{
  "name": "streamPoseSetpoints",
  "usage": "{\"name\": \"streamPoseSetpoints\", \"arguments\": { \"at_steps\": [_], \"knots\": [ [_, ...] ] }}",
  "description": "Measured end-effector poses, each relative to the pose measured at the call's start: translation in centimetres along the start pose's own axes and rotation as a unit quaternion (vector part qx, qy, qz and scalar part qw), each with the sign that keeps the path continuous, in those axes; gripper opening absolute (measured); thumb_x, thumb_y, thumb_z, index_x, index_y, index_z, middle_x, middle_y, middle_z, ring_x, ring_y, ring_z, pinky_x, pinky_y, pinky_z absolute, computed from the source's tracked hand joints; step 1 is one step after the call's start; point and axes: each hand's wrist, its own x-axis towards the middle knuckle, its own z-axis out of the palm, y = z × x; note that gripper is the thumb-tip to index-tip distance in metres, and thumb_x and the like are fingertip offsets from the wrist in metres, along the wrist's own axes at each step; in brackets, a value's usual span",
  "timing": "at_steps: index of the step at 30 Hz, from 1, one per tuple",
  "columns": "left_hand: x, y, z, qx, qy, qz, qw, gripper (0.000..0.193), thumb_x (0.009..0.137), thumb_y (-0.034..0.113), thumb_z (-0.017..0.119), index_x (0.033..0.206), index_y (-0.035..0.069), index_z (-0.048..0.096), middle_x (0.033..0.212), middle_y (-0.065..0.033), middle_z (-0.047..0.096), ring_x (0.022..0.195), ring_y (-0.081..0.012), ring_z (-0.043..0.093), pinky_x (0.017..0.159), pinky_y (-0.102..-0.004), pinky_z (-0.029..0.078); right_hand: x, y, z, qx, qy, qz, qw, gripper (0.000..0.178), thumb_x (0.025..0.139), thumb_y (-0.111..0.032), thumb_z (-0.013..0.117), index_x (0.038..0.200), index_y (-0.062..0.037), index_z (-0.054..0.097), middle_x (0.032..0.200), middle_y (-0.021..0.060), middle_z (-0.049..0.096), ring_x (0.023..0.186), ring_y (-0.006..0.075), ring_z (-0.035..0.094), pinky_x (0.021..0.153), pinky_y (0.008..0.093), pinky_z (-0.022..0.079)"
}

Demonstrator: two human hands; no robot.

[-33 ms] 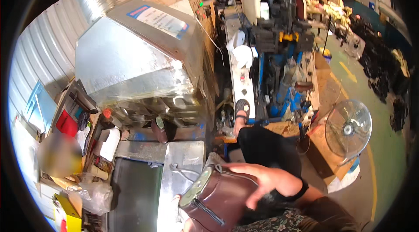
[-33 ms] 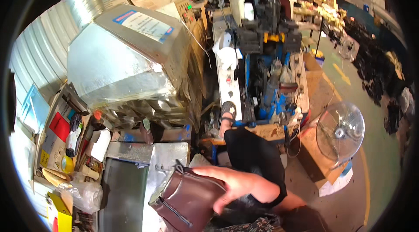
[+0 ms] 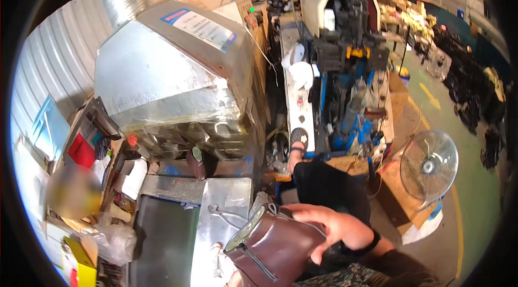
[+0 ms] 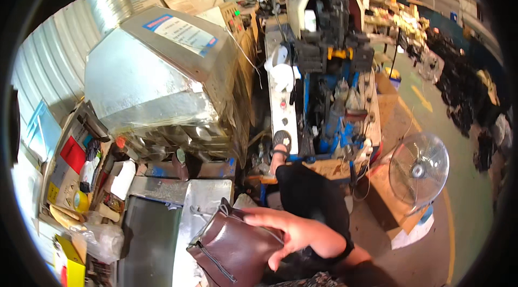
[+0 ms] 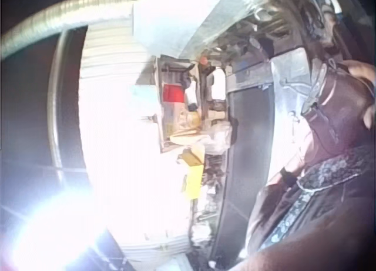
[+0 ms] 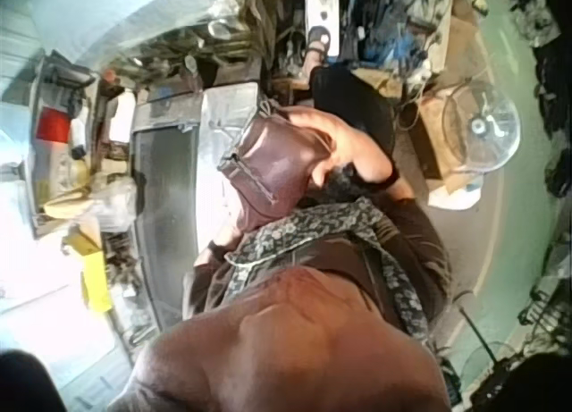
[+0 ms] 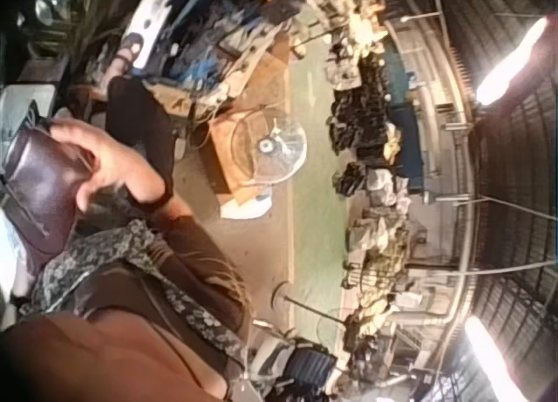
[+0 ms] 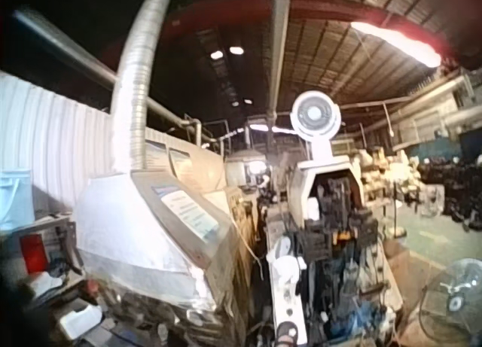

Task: Manually aligning and attaching soles to shoe uppers using industrial machinery.

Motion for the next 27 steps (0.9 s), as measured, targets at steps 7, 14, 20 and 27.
{"name": "streamPoseSetpoints", "arguments": {
  "at_steps": [7,14,20,27],
  "knots": [
    [2.9,0.5,9.2,0.001,-0.057,0.149,0.987,0.093,0.073,0.03,0.084,0.143,-0.005,0.035,0.145,-0.0216,0.041,0.133,-0.035,0.042,0.109,-0.0432,0.036,-2.2,-1.4,2.2,-0.059,0.069,0.236,0.967,0.085,0.075,-0.035,0.083,0.145,-0.0067,0.042,0.146,0.0248,0.043,0.121,0.0269,0.058,0.097,0.0387,0.05],
    [3.9,7.0,15.9,0.046,-0.074,0.276,0.957,0.102,0.073,0.035,0.084,0.149,-0.005,0.027,0.154,-0.0234,0.03,0.142,-0.0372,0.033,0.114,-0.0443,0.031,-1.1,-0.2,3.9,-0.134,-0.056,0.252,0.957,0.059,0.094,-0.039,0.063,0.144,-0.0175,0.042,0.142,0.0235,0.047,0.103,0.0428,0.064,0.085,0.0433,0.053],
    [8.1,9.0,17.7,0.216,-0.117,0.222,0.944,0.108,0.07,0.022,0.089,0.15,-0.005,0.021,0.146,-0.025,0.04,0.135,-0.0319,0.043,0.11,-0.0385,0.037,1.4,2.0,3.3,-0.154,-0.121,0.292,0.936,0.054,0.095,-0.036,0.058,0.14,-0.0126,0.042,0.122,0.0221,0.061,0.097,0.0414,0.064,0.079,0.0473,0.052],
    [9.1,3.5,16.7,0.219,-0.12,0.18,0.952,0.098,0.074,0.027,0.086,0.145,-0.007,0.028,0.14,-0.0253,0.044,0.131,-0.0317,0.047,0.108,-0.0383,0.039,-1.5,4.7,6.5,-0.204,-0.076,0.347,0.912,0.046,0.093,-0.038,0.058,0.134,-0.0184,0.049,0.109,0.0169,0.068,0.087,0.0395,0.067,0.074,0.0476,0.053]
  ]
}}
